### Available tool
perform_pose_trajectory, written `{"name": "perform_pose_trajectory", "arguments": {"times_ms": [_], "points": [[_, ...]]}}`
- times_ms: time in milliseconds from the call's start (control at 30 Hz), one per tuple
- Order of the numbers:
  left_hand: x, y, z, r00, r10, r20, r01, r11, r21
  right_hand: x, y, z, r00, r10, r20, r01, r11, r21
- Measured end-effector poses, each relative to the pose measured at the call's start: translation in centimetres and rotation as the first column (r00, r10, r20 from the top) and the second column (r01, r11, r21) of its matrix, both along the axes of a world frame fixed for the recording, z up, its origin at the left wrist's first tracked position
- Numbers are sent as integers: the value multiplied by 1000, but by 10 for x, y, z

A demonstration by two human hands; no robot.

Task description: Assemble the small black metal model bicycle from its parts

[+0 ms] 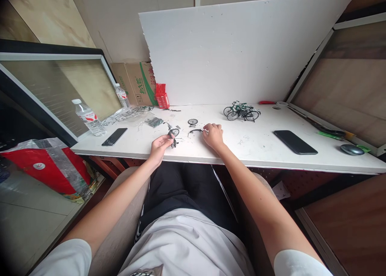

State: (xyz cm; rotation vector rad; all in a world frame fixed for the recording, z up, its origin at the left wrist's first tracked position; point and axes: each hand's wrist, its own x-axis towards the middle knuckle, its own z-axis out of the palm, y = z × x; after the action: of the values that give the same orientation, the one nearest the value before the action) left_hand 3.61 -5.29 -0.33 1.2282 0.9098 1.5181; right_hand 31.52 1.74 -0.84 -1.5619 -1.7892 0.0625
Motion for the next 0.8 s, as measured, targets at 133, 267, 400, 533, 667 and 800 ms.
{"name": "perform_pose_trajectory", "arguments": {"times_ms": [133,267,400,533,667,800], "points": [[0,-1,1,1000,-3,-16,3,1000,0,-3,-2,0,998,57,27,-57,998,-14],[1,-1,1,1000,-20,-17,20,1000,7,-3,-4,0,986,143,90,-146,989,24],[1,-1,0,999,-26,-18,26,1000,13,-4,-5,1,974,191,125,-196,980,26],[1,-1,0,999,-34,-29,34,999,17,-5,-4,-1,966,216,142,-224,974,40],[2,-1,0,999,-36,-22,36,999,17,-3,-1,-5,959,233,162,-241,970,32],[2,-1,1,999,-30,-22,31,999,10,-3,1,-6,959,226,168,-232,972,20]]}}
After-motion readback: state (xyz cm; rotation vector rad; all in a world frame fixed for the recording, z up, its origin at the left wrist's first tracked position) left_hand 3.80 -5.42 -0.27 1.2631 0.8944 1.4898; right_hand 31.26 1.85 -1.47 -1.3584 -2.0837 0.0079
